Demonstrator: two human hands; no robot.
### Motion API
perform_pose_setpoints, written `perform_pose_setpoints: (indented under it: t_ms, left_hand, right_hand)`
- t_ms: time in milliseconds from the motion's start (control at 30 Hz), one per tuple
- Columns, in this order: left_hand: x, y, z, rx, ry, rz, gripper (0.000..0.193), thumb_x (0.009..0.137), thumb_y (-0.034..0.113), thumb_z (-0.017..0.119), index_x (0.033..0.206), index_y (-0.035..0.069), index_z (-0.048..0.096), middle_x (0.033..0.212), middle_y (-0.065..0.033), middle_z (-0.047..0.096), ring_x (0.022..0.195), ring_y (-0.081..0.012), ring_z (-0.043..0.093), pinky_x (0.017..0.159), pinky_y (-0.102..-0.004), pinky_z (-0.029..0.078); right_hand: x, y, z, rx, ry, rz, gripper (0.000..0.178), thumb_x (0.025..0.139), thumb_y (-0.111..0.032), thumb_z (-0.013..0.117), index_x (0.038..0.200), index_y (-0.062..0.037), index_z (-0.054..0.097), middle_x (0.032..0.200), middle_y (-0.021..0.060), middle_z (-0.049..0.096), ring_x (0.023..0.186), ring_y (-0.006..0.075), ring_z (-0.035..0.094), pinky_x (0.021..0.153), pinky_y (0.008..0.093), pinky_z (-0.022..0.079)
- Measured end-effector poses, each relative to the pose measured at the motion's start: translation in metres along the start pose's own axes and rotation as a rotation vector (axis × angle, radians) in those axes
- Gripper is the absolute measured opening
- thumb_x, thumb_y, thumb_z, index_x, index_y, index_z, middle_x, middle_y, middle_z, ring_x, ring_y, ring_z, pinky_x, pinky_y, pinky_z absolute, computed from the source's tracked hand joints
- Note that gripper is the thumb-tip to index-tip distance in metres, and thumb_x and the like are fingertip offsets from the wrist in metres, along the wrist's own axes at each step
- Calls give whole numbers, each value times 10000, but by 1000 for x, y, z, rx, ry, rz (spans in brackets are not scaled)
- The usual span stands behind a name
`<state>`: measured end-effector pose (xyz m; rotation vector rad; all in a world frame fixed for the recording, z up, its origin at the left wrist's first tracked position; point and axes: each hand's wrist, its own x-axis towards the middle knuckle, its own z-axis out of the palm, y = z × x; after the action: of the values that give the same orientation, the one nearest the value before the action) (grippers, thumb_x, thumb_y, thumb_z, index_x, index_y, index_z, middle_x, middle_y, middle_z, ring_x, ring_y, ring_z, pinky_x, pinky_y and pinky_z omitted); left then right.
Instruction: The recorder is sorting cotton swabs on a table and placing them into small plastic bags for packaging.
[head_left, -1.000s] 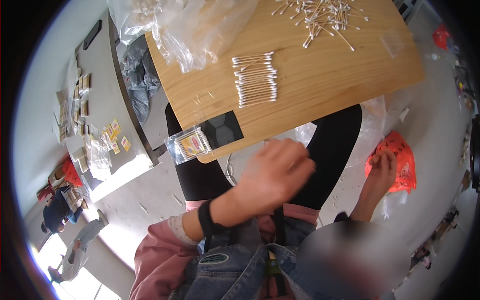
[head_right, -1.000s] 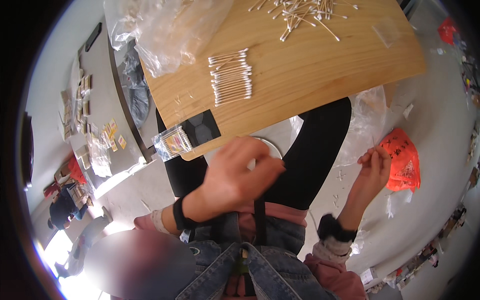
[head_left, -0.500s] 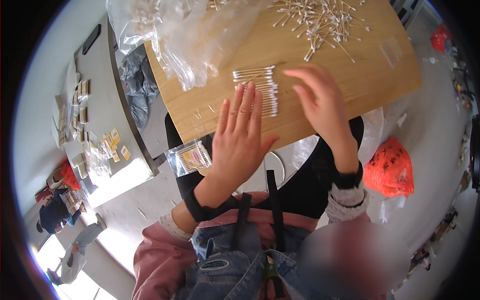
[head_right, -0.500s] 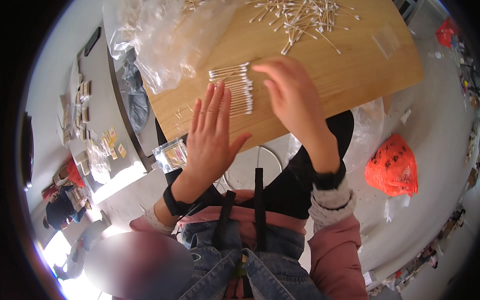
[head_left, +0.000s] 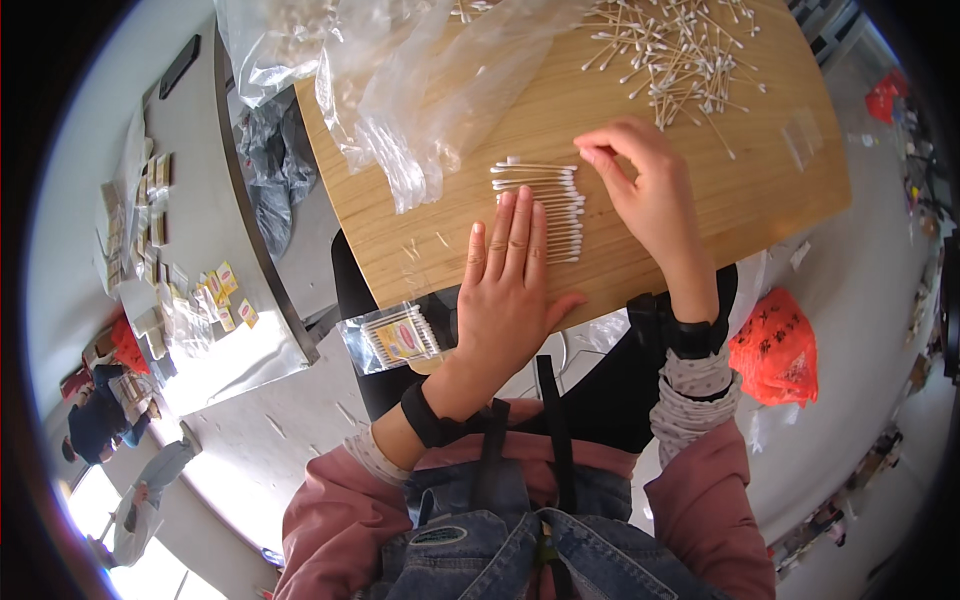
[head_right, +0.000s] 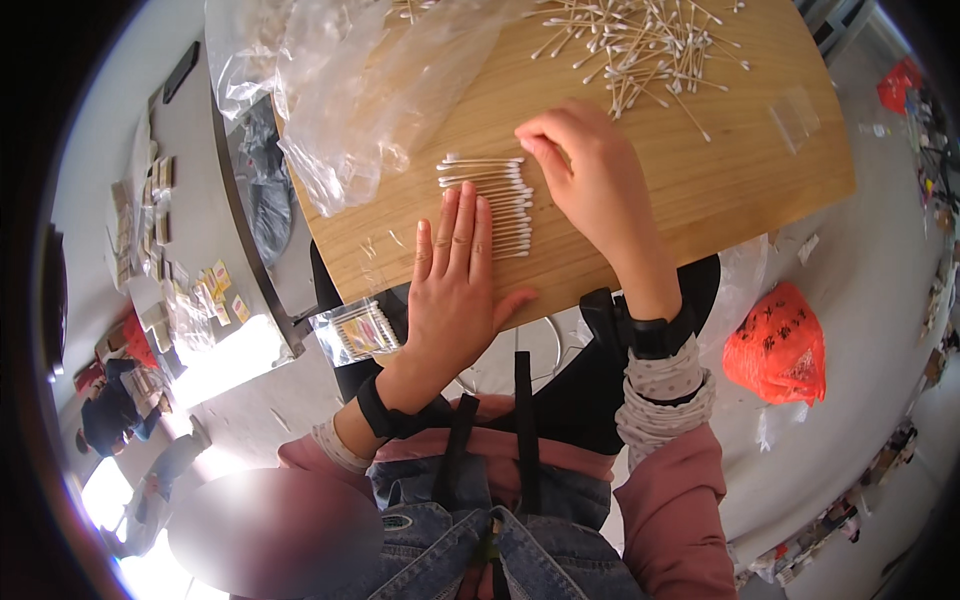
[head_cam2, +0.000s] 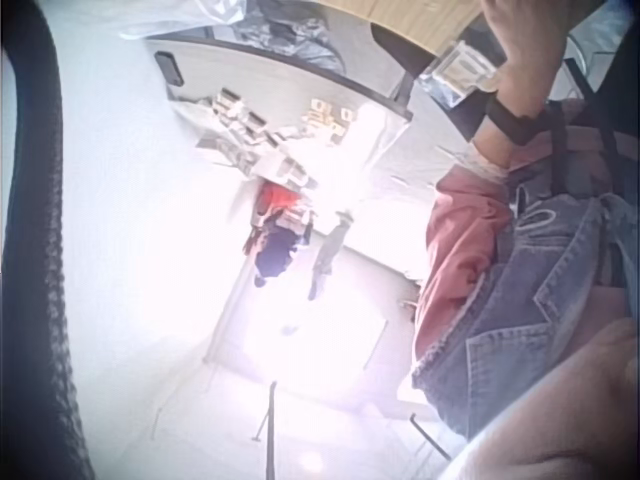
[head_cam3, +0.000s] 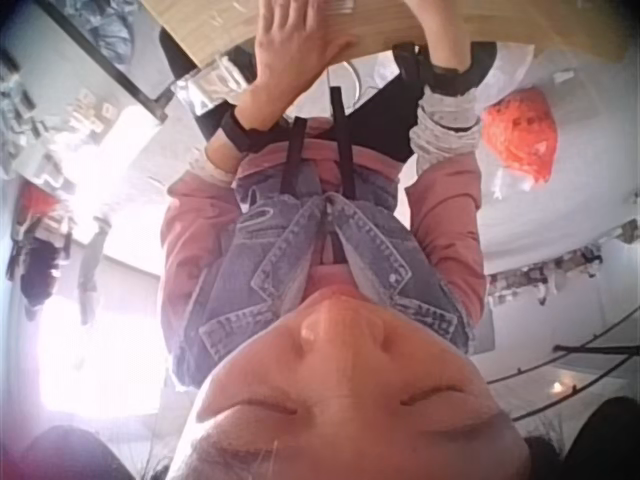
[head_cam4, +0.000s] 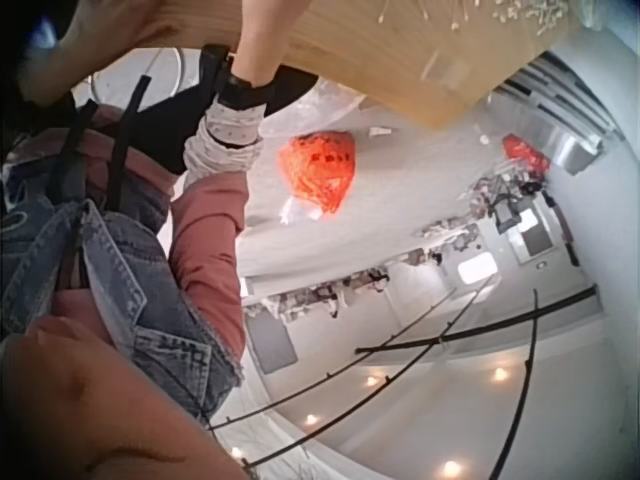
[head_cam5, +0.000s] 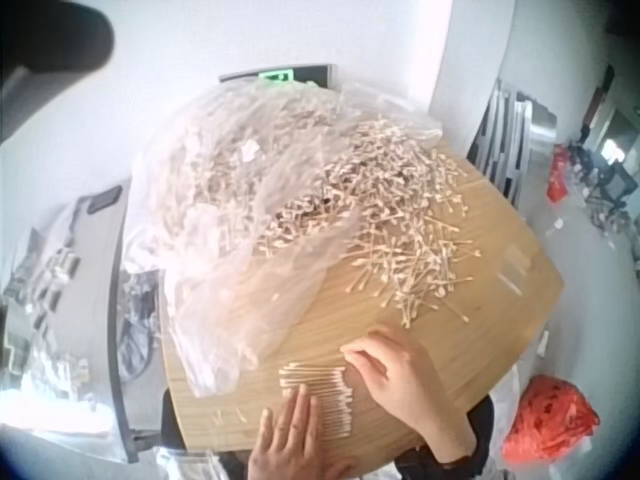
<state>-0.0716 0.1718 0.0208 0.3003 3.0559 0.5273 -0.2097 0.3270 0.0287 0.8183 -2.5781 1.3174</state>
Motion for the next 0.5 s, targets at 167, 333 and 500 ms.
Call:
perform_pose_setpoints:
  t_ms: [167,333,500]
  left_hand:
    - [-1,0,-13,-194,76,-29,1019,869,448,715,1555,-81,179,1626,-258,228,1519,-404,212,1213,-539,205]
    - [-1,-31,-26,-423,204,-51,935,914,395,688,1543,-93,198,1598,-284,266,1509,-427,222,1205,-526,240]
    - [21,-27,-31,-69,97,99,1043,869,603,634,1532,-99,238,1599,-253,292,1513,-381,241,1213,-513,233]
  right_hand:
    - [9,3,5,-165,54,-1,51,857,-24,681,906,-39,686,866,85,633,856,297,629,726,387,517]
    - [-8,-9,5,-113,-84,-23,185,839,31,663,987,-58,730,944,80,638,898,299,638,764,382,530]
    - [-29,-19,2,33,101,89,258,884,47,626,1104,-64,704,1065,111,642,955,286,643,809,347,528]
